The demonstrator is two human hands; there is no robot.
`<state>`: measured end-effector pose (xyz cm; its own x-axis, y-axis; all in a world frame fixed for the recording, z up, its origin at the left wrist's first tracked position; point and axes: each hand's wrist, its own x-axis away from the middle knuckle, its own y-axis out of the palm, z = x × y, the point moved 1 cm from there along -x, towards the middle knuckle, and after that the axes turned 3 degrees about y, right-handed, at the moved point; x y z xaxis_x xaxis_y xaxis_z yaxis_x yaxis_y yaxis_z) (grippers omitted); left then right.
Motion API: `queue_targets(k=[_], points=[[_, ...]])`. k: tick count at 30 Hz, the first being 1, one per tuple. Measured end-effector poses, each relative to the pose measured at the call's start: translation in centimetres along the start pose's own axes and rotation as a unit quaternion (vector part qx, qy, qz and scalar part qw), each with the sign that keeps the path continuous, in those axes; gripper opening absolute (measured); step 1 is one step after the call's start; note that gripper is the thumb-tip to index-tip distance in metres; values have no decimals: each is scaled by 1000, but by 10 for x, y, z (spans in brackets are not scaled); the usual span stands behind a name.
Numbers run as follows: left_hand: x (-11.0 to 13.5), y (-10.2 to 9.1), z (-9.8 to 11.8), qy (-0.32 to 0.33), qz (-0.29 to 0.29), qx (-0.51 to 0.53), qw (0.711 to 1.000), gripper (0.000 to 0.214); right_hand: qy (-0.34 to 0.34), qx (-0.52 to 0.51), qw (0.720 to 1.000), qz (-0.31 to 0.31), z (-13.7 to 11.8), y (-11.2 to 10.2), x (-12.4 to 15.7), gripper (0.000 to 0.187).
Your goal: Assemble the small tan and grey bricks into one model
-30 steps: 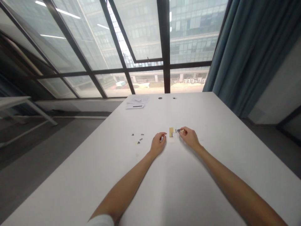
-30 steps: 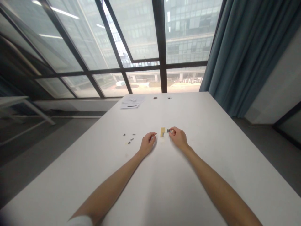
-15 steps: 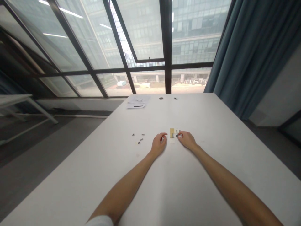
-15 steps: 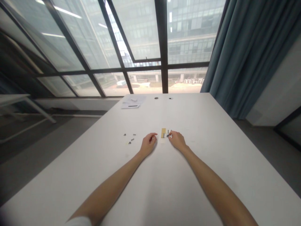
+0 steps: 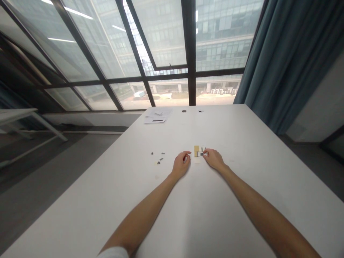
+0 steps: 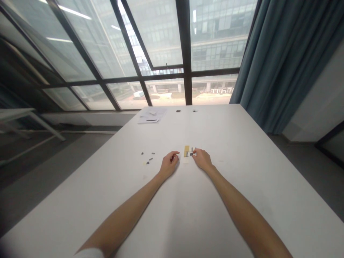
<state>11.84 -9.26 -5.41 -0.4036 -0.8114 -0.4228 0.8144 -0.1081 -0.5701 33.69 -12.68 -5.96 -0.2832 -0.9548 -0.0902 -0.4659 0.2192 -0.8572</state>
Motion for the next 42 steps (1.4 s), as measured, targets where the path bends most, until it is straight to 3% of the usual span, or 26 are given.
queue_targets(k=[8, 42], points=[[0, 1, 0, -3, -4, 3, 1000, 28, -3, 15, 1000, 25, -3, 5, 4, 25], [0, 2, -3, -8, -15, 3, 1000, 29, 25, 32, 998, 40, -8, 6, 7, 18]])
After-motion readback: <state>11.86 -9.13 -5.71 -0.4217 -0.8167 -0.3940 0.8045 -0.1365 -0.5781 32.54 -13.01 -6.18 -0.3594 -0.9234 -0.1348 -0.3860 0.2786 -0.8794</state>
